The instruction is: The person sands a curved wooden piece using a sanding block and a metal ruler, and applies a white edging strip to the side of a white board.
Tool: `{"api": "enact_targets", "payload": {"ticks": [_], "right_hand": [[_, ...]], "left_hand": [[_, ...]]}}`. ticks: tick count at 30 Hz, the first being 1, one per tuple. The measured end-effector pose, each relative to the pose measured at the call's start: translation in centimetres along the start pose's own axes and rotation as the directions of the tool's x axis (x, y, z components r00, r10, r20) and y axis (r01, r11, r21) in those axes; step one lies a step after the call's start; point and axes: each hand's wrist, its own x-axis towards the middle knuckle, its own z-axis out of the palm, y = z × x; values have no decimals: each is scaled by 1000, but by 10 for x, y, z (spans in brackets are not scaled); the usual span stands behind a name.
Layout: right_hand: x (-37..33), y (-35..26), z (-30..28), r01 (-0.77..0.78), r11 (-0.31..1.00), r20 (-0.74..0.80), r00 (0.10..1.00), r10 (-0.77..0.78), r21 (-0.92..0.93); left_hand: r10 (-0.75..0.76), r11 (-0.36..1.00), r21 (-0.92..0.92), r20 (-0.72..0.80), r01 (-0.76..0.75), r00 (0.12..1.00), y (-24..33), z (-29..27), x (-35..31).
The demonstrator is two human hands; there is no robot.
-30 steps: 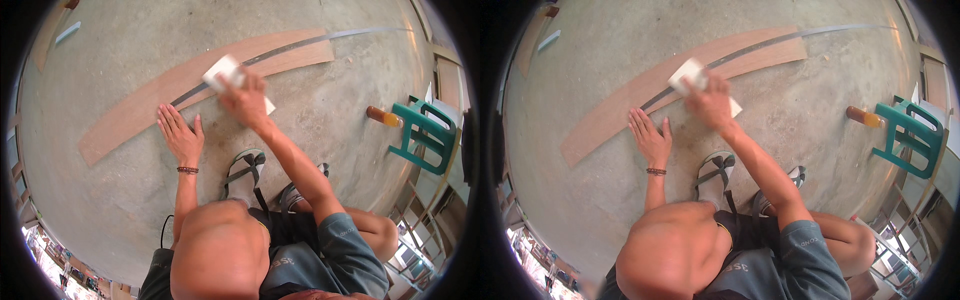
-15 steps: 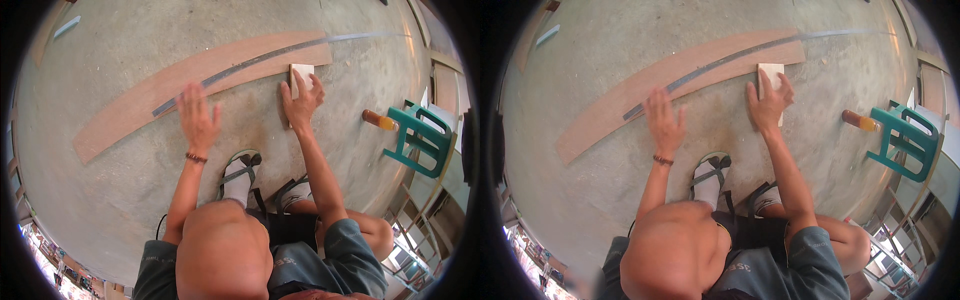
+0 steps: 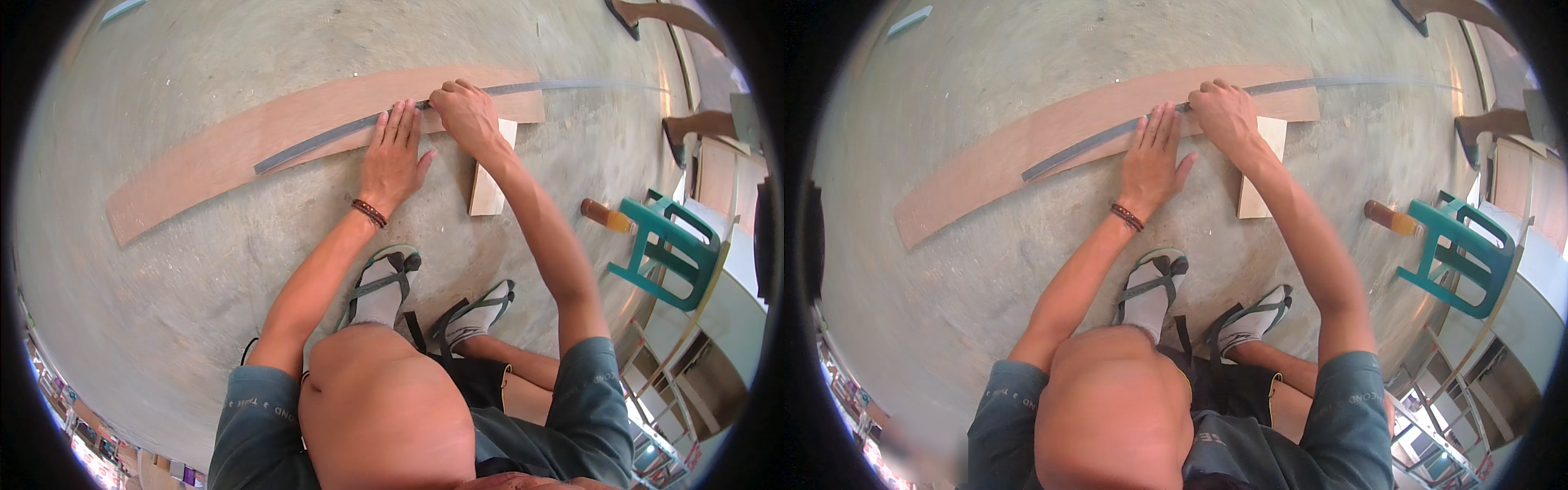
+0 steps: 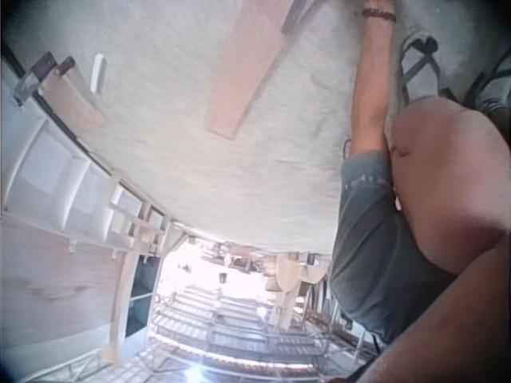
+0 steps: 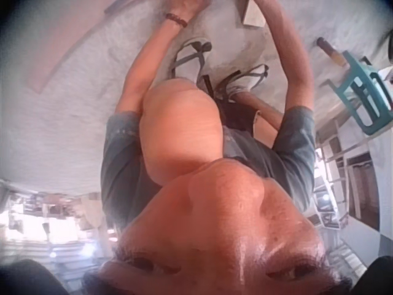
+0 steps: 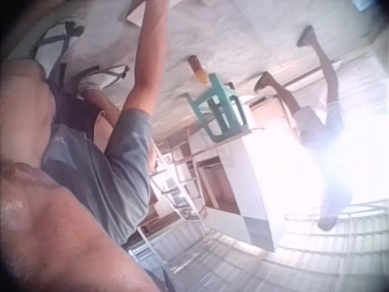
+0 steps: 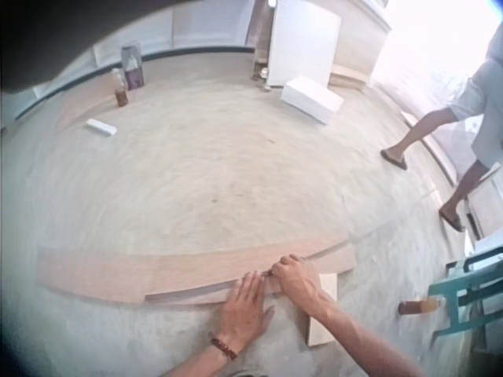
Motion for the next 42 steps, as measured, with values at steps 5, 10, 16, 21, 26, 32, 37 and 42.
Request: {"api": "enact_targets", "payload": {"ticks": [5,10,16,21,26,32,37,42], "right_hand": [[22,-12,-7,219,953,193,965,-179,-211],[32,-16,-15,384,879,272,911,-311,-283],[32,0,-1,386,883,220,917,-334,-268],[17,22,-1,173,985,193,966,-173,16],[5,21,-6,111,978,107,985,-131,177],[14,19,-11,263,965,143,954,-263,16],[22,18,-16,454,882,199,882,-426,-127],[36,2,-13,569,776,293,817,-496,-272]], "left_hand": [[5,1000,8,-17,-5,1000,-3,3,-1],[-4,1000,-6,-24,4,1000,-4,2,-2],[-2,1000,-25,-55,1,998,-3,1,-2],[-17,1000,-13,9,17,1000,-1,2,-3],[-26,1000,-2,20,26,999,-1,2,-4],[-20,1000,2,10,20,1000,-1,3,-3],[-28,1000,5,19,28,999,0,3,-3],[-34,997,-72,-34,32,999,-3,11,-5]]}}
